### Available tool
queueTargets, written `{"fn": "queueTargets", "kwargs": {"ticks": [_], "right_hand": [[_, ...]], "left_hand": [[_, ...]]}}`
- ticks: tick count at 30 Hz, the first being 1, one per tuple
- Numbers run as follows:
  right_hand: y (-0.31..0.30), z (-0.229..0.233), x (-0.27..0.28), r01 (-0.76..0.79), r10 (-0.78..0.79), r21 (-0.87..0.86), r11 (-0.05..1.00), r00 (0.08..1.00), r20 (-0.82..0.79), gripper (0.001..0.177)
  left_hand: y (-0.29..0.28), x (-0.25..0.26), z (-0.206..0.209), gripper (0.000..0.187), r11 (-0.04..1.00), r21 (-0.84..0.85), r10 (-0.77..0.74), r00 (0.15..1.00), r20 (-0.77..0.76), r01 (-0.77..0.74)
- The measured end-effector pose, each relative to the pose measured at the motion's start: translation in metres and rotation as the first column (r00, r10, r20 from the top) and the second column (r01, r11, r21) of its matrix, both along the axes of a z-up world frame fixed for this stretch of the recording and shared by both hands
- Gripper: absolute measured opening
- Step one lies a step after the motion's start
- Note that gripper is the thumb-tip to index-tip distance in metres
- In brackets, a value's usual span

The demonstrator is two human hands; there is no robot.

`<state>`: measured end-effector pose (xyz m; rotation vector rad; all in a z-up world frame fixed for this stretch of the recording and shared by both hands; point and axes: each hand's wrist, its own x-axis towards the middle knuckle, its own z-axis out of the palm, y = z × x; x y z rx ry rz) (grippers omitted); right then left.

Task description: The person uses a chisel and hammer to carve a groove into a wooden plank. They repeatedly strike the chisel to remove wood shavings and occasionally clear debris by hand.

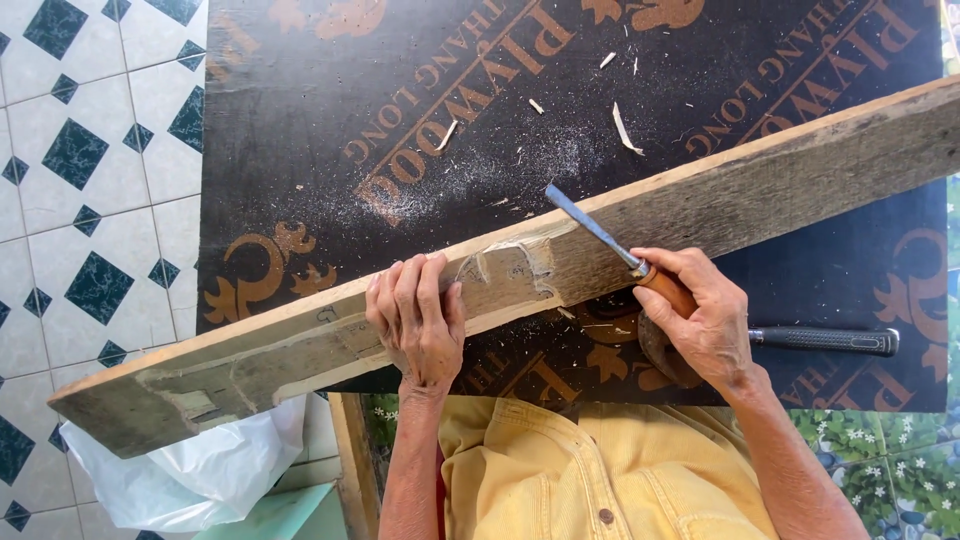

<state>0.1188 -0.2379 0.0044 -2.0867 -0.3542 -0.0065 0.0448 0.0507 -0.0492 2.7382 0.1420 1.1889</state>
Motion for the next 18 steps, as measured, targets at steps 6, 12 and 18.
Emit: {"fn": "queueTargets", "kwargs": {"ticks": [6, 12, 18], "right_hand": [[0.005, 0.012, 0.003, -0.056, 0.056, -0.024, 0.998, 0.998, -0.001, 0.035], [0.01, 0.024, 0.015, -0.12, 0.122, -0.106, 0.987, 0.993, 0.007, 0.034], [0.012, 0.024, 0.015, -0.122, 0.118, -0.101, 0.987, 0.992, -0.053, 0.032]], "left_hand": [[0.005, 0.012, 0.01, 0.031, 0.996, -0.088, -0.042, 0.993, -0.111, 0.032], [0.009, 0.017, 0.005, 0.032, 0.989, -0.148, -0.046, 0.974, -0.22, 0.013], [0.007, 0.015, 0.007, 0.033, 0.99, -0.143, -0.043, 0.964, -0.264, 0.005]]}}
